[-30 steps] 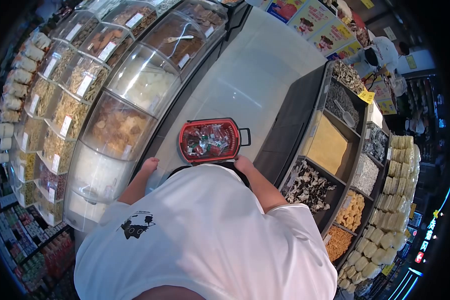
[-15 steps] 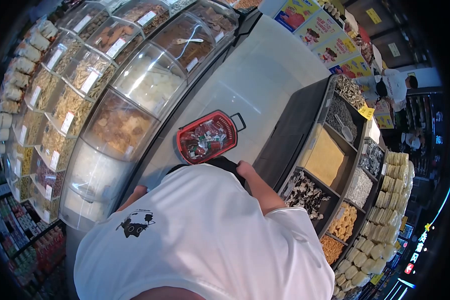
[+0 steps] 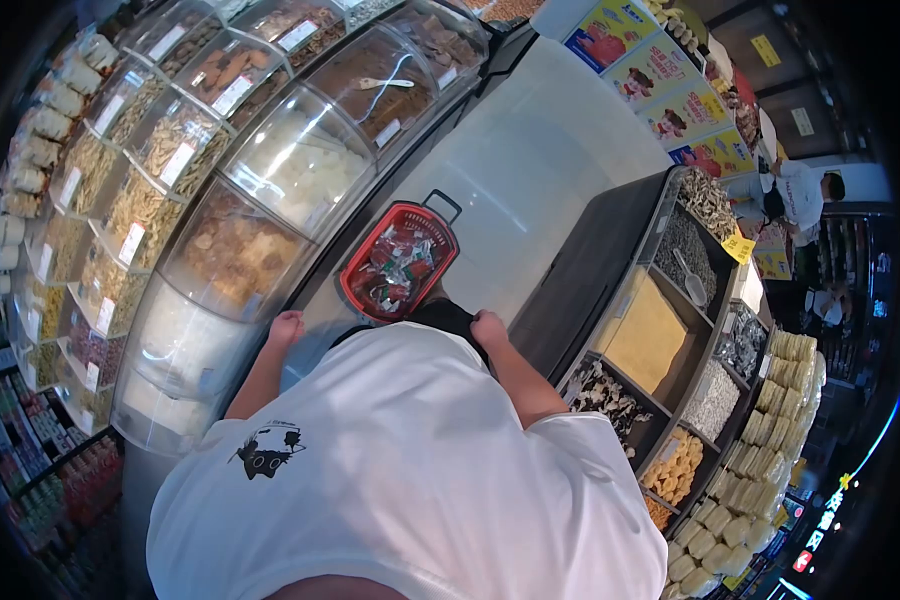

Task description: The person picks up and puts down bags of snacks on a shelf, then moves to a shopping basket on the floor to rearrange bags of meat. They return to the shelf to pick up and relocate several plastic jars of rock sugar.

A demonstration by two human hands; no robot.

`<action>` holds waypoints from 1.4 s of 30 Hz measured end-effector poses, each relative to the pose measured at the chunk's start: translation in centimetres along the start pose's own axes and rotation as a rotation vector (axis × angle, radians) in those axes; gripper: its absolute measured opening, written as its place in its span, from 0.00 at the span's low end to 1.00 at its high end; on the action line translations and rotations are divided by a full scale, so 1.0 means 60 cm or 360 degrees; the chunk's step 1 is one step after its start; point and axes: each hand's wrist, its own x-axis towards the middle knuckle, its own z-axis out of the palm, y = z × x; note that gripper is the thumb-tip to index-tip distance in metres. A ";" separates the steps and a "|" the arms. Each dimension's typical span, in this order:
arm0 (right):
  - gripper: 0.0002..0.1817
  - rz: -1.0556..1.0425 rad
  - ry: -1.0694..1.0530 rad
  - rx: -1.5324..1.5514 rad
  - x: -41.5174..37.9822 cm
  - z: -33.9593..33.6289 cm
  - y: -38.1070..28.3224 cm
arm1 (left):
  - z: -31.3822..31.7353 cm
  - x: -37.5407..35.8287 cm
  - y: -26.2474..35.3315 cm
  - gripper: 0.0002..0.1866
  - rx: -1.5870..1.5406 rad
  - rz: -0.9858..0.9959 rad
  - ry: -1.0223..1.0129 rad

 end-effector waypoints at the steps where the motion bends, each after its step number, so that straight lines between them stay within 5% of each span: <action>1: 0.17 -0.0027 0.0002 -0.0017 0.010 -0.007 -0.003 | 0.004 0.001 0.031 0.15 -0.0200 0.0089 -0.0031; 8: 0.17 -0.0312 -0.0047 -0.0296 0.145 -0.057 -0.017 | 0.048 -0.279 0.447 0.16 -0.0874 0.0778 -0.0176; 9: 0.17 -0.0362 -0.0066 -0.0326 0.163 -0.072 -0.033 | 0.051 -0.317 0.482 0.16 -0.0854 0.1069 -0.0177; 11: 0.15 -0.0874 0.0068 0.0007 0.163 -0.141 -0.125 | 0.060 -0.405 0.556 0.16 -0.0826 0.1363 -0.0114; 16: 0.15 -0.1625 -0.0847 0.0945 0.037 -0.414 -0.415 | 0.099 -0.599 0.707 0.10 -0.0914 0.2690 -0.1037; 20: 0.15 -0.2539 -0.1383 0.1551 -0.148 -0.658 -0.469 | 0.157 -0.677 0.778 0.10 -0.0789 0.2854 -0.1064; 21: 0.07 -0.3010 -0.1999 0.1673 -0.152 -0.694 -0.501 | 0.176 -0.682 0.791 0.13 -0.0788 0.2922 -0.1017; 22: 0.07 -0.3066 -0.2020 0.1763 -0.181 -0.730 -0.505 | 0.192 -0.686 0.801 0.13 -0.0808 0.2907 -0.0973; 23: 0.23 -0.3373 -0.2272 0.1671 -0.179 -0.741 -0.522 | 0.206 -0.690 0.811 0.14 -0.0869 0.2895 -0.1050; 27: 0.15 -0.3184 -0.1995 0.1511 -0.223 -0.785 -0.516 | 0.258 -0.714 0.821 0.16 -0.1126 0.2822 -0.0917; 29: 0.19 -0.3475 -0.2046 0.1731 -0.226 -0.769 -0.533 | 0.264 -0.718 0.827 0.17 -0.1123 0.2839 -0.0892; 31: 0.17 -0.3184 -0.1937 0.1576 -0.243 -0.777 -0.507 | 0.268 -0.723 0.831 0.17 -0.1125 0.2846 -0.0881; 35: 0.16 -0.3248 -0.1870 0.1763 -0.265 -0.757 -0.486 | 0.272 -0.721 0.837 0.19 -0.1115 0.2992 -0.1041; 37: 0.15 -0.2998 -0.2114 0.1654 -0.285 -0.763 -0.491 | 0.263 -0.722 0.827 0.20 -0.1079 0.3116 -0.1100; 39: 0.17 -0.3042 -0.2386 0.1573 -0.269 -0.754 -0.501 | 0.242 -0.725 0.811 0.17 -0.1136 0.2607 -0.1729; 40: 0.19 -0.3063 -0.2664 0.1488 -0.264 -0.749 -0.504 | 0.239 -0.726 0.809 0.17 -0.1135 0.2609 -0.1734; 42: 0.17 -0.3119 -0.2540 0.1673 -0.286 -0.731 -0.504 | 0.232 -0.726 0.810 0.14 -0.1170 0.2584 -0.1838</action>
